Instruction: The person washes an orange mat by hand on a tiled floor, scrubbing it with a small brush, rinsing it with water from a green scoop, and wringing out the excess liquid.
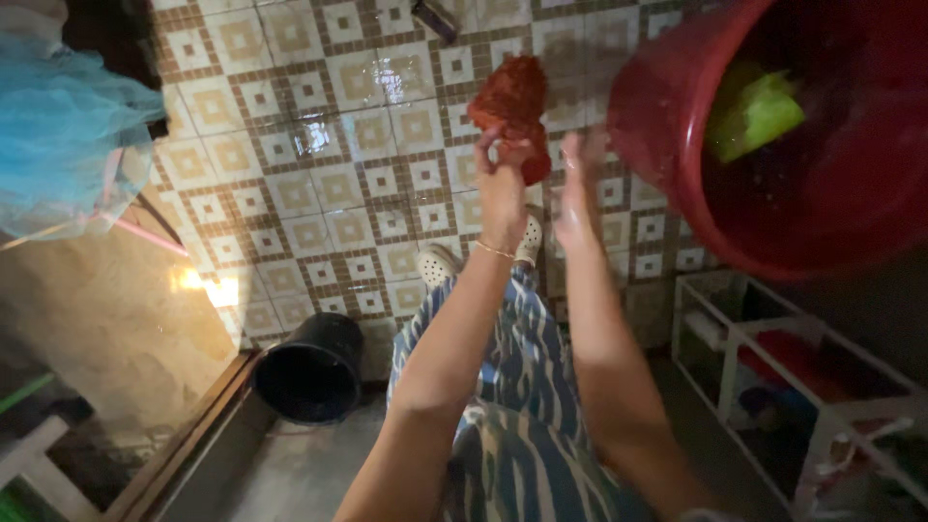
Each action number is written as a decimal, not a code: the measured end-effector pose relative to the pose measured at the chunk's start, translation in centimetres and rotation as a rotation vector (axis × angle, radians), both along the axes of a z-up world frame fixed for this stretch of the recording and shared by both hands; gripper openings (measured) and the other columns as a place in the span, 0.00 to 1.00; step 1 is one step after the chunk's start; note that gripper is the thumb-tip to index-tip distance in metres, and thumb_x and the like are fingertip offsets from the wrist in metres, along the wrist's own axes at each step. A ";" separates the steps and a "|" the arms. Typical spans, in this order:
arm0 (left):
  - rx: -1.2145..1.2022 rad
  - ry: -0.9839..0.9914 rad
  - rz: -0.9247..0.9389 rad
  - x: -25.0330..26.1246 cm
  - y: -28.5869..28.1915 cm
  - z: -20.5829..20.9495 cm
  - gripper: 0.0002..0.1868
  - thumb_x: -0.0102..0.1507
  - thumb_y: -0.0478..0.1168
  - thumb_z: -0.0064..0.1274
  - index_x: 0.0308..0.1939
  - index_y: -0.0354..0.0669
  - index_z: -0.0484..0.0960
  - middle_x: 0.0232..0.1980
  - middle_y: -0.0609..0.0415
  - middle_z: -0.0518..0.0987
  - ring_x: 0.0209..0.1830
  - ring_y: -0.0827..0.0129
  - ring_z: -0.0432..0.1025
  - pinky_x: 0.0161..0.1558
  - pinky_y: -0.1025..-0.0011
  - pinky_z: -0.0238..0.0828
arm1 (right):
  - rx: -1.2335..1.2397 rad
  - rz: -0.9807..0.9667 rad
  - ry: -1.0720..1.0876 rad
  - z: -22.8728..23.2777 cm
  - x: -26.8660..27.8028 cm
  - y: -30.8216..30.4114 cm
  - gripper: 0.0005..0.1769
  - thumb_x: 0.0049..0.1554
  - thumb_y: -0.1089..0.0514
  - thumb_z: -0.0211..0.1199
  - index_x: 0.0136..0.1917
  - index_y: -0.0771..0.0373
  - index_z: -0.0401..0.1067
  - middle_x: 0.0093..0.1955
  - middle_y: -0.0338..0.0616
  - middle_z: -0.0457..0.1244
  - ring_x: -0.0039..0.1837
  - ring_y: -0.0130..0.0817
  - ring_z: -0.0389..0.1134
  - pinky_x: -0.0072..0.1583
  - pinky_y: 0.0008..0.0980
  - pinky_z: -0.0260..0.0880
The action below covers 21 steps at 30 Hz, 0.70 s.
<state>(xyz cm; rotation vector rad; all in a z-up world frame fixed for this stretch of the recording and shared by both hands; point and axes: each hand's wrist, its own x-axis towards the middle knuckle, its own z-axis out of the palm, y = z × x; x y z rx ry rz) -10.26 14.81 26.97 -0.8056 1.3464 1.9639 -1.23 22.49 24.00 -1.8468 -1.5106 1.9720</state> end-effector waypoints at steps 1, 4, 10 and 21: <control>-0.087 -0.195 -0.042 1.0 0.0 0.6 0.23 0.67 0.34 0.52 0.64 0.52 0.66 0.59 0.53 0.74 0.53 0.62 0.74 0.40 0.57 0.61 | -0.371 -0.163 0.154 -2.4 -1.1 0.5 0.49 0.63 0.32 0.61 0.84 0.58 0.46 0.77 0.44 0.48 0.70 0.38 0.56 0.58 0.41 0.67; 0.238 -0.016 -0.141 1.2 -1.1 -1.2 0.24 0.74 0.52 0.47 0.65 0.39 0.66 0.65 0.44 0.74 0.64 0.61 0.71 0.66 0.61 0.70 | -0.581 -0.129 0.332 -8.8 -4.7 2.8 0.49 0.51 0.47 0.71 0.80 0.62 0.55 0.70 0.53 0.60 0.66 0.49 0.66 0.64 0.46 0.73; 0.538 -0.276 0.005 -2.1 -0.4 -9.5 0.39 0.68 0.66 0.40 0.75 0.47 0.65 0.75 0.48 0.68 0.72 0.55 0.66 0.74 0.55 0.62 | 0.245 0.563 0.102 -2.6 -5.5 1.1 0.38 0.57 0.64 0.65 0.78 0.59 0.55 0.71 0.52 0.62 0.71 0.44 0.66 0.67 0.40 0.69; 0.410 -0.030 -0.073 -1.2 2.5 -16.5 0.23 0.70 0.45 0.51 0.59 0.25 0.77 0.53 0.38 0.82 0.46 0.57 0.78 0.47 0.60 0.79 | 0.517 0.588 0.205 2.1 -5.4 2.2 0.21 0.57 0.51 0.76 0.51 0.71 0.76 0.44 0.47 0.71 0.45 0.35 0.72 0.50 0.36 0.71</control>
